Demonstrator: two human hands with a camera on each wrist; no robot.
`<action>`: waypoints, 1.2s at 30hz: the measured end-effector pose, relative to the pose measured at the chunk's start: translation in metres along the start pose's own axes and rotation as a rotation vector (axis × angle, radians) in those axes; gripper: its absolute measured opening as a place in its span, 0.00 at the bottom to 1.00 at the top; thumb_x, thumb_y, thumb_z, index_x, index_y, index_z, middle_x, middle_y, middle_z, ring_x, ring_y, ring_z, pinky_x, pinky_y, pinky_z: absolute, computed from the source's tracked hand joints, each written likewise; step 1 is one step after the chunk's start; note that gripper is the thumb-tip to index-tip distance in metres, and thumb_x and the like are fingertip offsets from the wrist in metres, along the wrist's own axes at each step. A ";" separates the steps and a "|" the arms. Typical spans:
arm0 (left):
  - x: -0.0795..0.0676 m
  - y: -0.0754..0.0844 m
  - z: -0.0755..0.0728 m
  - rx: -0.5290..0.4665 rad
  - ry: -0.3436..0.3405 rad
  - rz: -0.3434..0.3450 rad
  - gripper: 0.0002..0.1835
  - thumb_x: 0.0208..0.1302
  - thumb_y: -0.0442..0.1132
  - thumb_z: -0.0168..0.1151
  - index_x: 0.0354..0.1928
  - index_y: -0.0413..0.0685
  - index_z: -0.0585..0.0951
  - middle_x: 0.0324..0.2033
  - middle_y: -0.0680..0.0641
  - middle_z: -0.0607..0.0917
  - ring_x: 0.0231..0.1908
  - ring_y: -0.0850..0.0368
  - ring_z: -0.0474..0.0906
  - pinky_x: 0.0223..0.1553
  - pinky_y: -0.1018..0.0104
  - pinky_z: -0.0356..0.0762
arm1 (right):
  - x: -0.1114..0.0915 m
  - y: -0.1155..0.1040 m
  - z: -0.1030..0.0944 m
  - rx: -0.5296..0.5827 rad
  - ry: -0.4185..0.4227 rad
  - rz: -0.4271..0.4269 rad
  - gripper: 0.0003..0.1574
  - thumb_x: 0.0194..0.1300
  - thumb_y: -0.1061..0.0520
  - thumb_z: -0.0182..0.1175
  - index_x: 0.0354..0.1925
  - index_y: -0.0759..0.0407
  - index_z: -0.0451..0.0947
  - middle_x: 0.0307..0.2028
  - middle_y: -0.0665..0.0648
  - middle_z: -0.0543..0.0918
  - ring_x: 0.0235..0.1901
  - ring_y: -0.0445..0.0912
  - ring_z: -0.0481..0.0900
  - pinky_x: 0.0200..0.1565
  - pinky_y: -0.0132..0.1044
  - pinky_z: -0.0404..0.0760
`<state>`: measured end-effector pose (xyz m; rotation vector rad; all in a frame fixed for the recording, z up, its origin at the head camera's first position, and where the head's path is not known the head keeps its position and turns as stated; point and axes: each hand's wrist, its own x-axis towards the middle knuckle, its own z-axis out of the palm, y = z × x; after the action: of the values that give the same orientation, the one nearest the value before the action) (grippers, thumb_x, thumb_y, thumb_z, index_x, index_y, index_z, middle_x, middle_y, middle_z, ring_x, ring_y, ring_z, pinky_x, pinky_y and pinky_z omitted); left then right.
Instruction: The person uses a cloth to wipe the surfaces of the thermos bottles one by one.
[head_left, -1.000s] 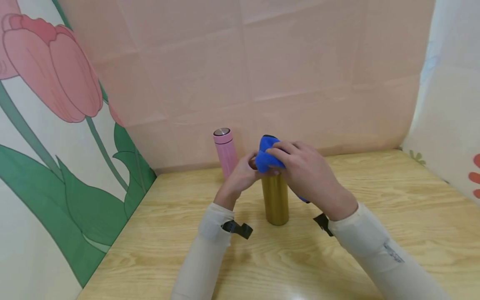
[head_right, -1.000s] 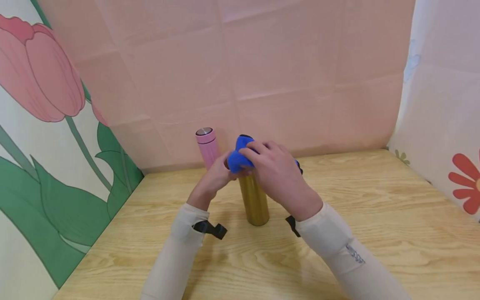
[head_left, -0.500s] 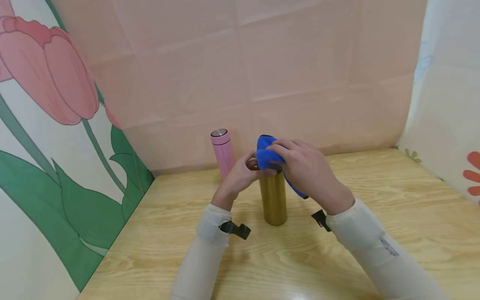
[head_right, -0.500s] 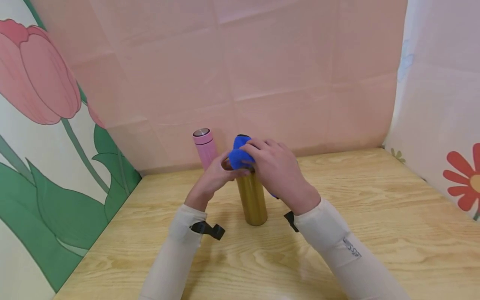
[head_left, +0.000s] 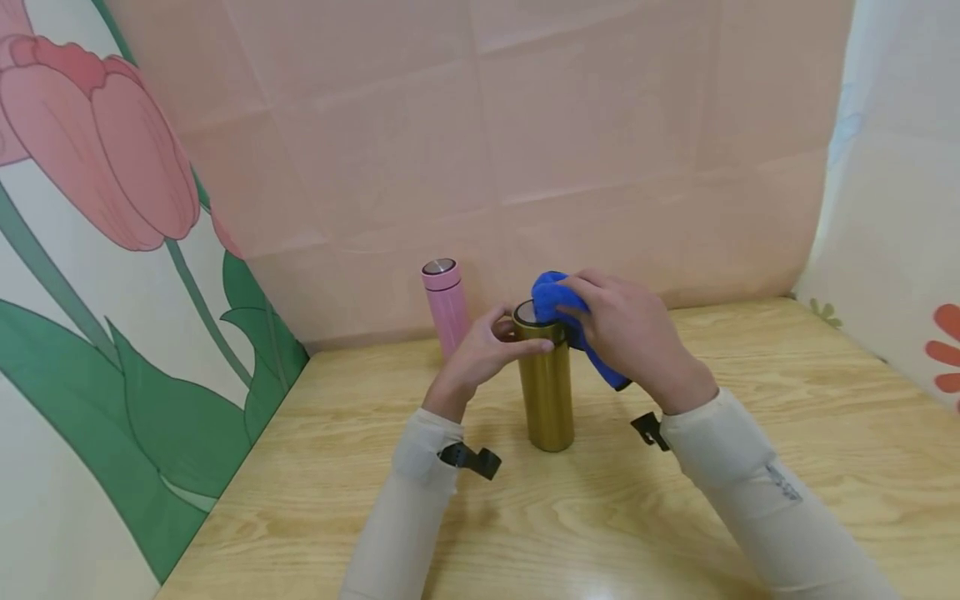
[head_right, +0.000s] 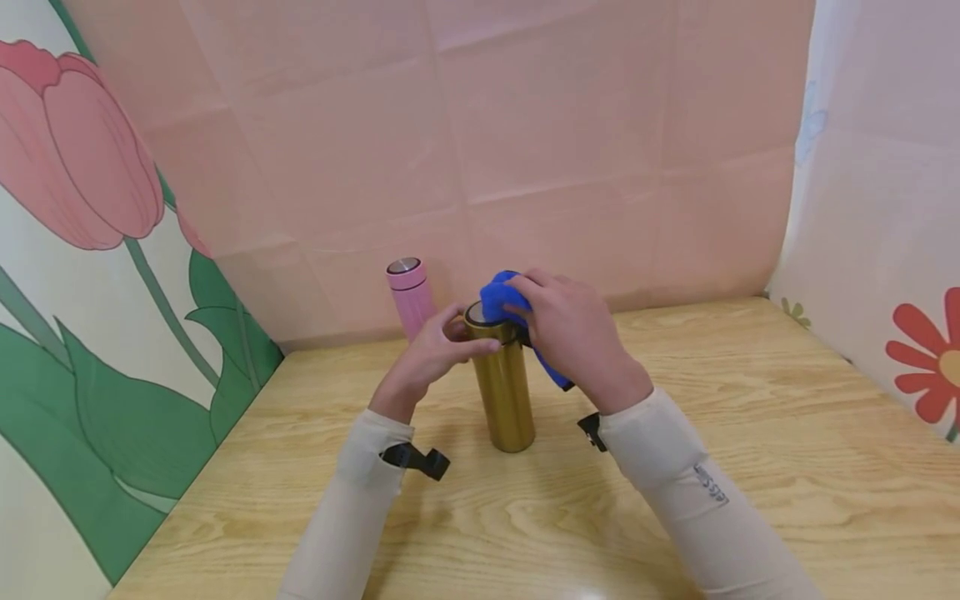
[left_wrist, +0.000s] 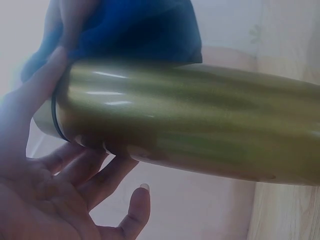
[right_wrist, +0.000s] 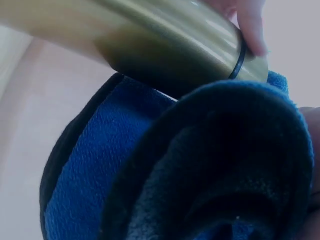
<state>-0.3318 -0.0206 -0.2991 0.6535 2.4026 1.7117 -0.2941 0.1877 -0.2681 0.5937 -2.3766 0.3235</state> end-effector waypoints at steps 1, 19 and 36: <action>0.000 0.000 0.000 0.001 0.000 -0.002 0.25 0.56 0.55 0.74 0.52 0.61 0.74 0.53 0.58 0.85 0.58 0.58 0.79 0.66 0.46 0.69 | 0.000 0.001 0.000 0.001 -0.003 0.001 0.19 0.71 0.52 0.60 0.56 0.57 0.79 0.49 0.58 0.84 0.43 0.56 0.85 0.44 0.55 0.85; 0.003 -0.003 0.000 -0.088 -0.072 0.079 0.35 0.64 0.46 0.69 0.71 0.71 0.65 0.60 0.51 0.81 0.59 0.53 0.79 0.64 0.51 0.74 | -0.002 -0.011 -0.003 -0.001 0.121 -0.394 0.26 0.56 0.62 0.73 0.54 0.55 0.81 0.52 0.53 0.85 0.54 0.55 0.81 0.54 0.52 0.80; 0.001 -0.001 0.000 -0.006 -0.008 0.012 0.26 0.57 0.52 0.74 0.56 0.60 0.74 0.56 0.53 0.84 0.59 0.55 0.79 0.66 0.45 0.70 | -0.001 -0.006 -0.003 0.016 -0.005 -0.087 0.22 0.65 0.58 0.66 0.57 0.54 0.78 0.53 0.59 0.85 0.51 0.59 0.84 0.55 0.57 0.80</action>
<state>-0.3326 -0.0210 -0.2996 0.6745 2.3920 1.7174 -0.2882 0.1840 -0.2660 0.7040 -2.3469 0.3026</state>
